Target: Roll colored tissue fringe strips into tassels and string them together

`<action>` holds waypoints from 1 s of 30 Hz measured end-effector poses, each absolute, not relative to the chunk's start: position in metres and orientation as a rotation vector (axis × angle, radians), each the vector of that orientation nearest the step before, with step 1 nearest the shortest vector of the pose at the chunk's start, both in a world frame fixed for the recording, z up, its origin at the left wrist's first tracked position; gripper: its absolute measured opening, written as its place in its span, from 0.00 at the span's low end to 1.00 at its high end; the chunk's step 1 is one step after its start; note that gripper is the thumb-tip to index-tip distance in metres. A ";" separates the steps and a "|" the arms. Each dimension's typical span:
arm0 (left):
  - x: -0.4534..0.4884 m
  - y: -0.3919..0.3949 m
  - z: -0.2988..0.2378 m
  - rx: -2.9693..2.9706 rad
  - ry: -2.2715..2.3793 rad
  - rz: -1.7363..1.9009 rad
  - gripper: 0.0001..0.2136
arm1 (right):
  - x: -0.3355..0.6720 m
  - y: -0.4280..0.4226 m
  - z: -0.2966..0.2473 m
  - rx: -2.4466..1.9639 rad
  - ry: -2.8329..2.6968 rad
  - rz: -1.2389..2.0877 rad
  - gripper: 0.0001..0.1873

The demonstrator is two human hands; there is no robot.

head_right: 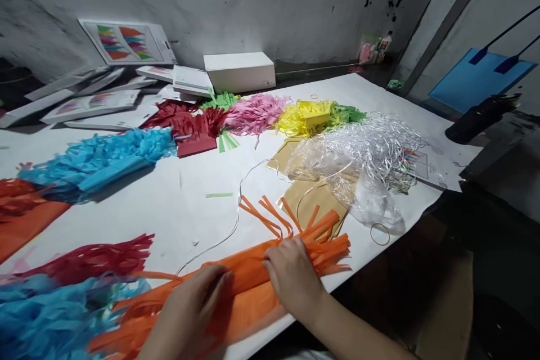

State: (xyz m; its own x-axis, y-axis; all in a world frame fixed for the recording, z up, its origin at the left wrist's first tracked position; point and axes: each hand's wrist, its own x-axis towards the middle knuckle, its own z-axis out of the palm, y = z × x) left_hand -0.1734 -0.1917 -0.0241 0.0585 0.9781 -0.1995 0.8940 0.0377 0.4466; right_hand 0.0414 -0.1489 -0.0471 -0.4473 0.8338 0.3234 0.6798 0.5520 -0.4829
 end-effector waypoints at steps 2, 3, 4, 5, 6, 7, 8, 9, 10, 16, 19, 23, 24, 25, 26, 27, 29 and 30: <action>-0.168 -0.179 -0.017 1.827 1.932 0.108 0.15 | 0.036 -0.142 -0.049 -1.269 -2.256 0.337 0.05; -0.166 -0.175 -0.015 1.815 1.967 0.085 0.15 | 0.034 -0.139 -0.049 -1.287 -2.253 0.310 0.04; -0.164 -0.173 -0.014 1.807 1.989 0.071 0.14 | 0.034 -0.136 -0.048 -1.297 -2.248 0.284 0.03; -0.162 -0.172 -0.014 1.798 2.005 0.054 0.14 | 0.034 -0.135 -0.045 -1.297 -2.243 0.263 0.06; -0.161 -0.171 -0.013 1.795 2.013 0.042 0.14 | 0.036 -0.135 -0.042 -1.266 -2.253 0.245 0.08; -0.160 -0.171 -0.014 1.796 2.013 0.037 0.14 | 0.038 -0.136 -0.038 -1.187 -2.293 0.231 0.11; -0.159 -0.171 -0.014 1.801 2.010 0.038 0.14 | 0.041 -0.138 -0.035 -1.076 -2.360 0.220 0.11; -0.159 -0.172 -0.014 1.805 2.009 0.041 0.14 | 0.043 -0.140 -0.032 -0.952 -2.441 0.211 0.10; -0.159 -0.173 -0.014 1.809 2.009 0.046 0.14 | 0.046 -0.142 -0.030 -0.834 -2.524 0.200 0.08; -0.173 -0.184 -0.029 2.172 2.090 0.434 0.10 | 0.050 -0.146 -0.042 -0.745 -2.634 0.077 0.09; -0.180 -0.196 -0.038 2.763 1.794 0.748 0.13 | 0.048 -0.146 -0.045 -0.799 -2.537 0.165 0.11; -0.176 -0.209 -0.045 2.744 1.640 0.711 0.16 | 0.046 -0.149 -0.040 -0.762 -2.521 0.244 0.07; -0.173 -0.211 -0.046 2.702 1.631 0.755 0.16 | 0.046 -0.150 -0.039 -0.727 -2.541 0.220 0.07; -0.172 -0.214 -0.048 2.666 1.618 0.809 0.15 | 0.046 -0.151 -0.039 -0.694 -2.554 0.188 0.08; -0.171 -0.216 -0.050 2.637 1.599 0.859 0.15 | 0.047 -0.152 -0.040 -0.672 -2.561 0.159 0.09; -0.171 -0.218 -0.052 2.604 1.586 0.899 0.14 | 0.049 -0.153 -0.040 -0.665 -2.566 0.138 0.10; -0.175 -0.223 -0.054 2.547 1.598 0.912 0.13 | 0.053 -0.155 -0.043 -0.680 -2.582 0.140 0.10; -0.178 -0.225 -0.055 2.549 1.608 0.876 0.13 | 0.055 -0.156 -0.044 -0.697 -2.588 0.155 0.09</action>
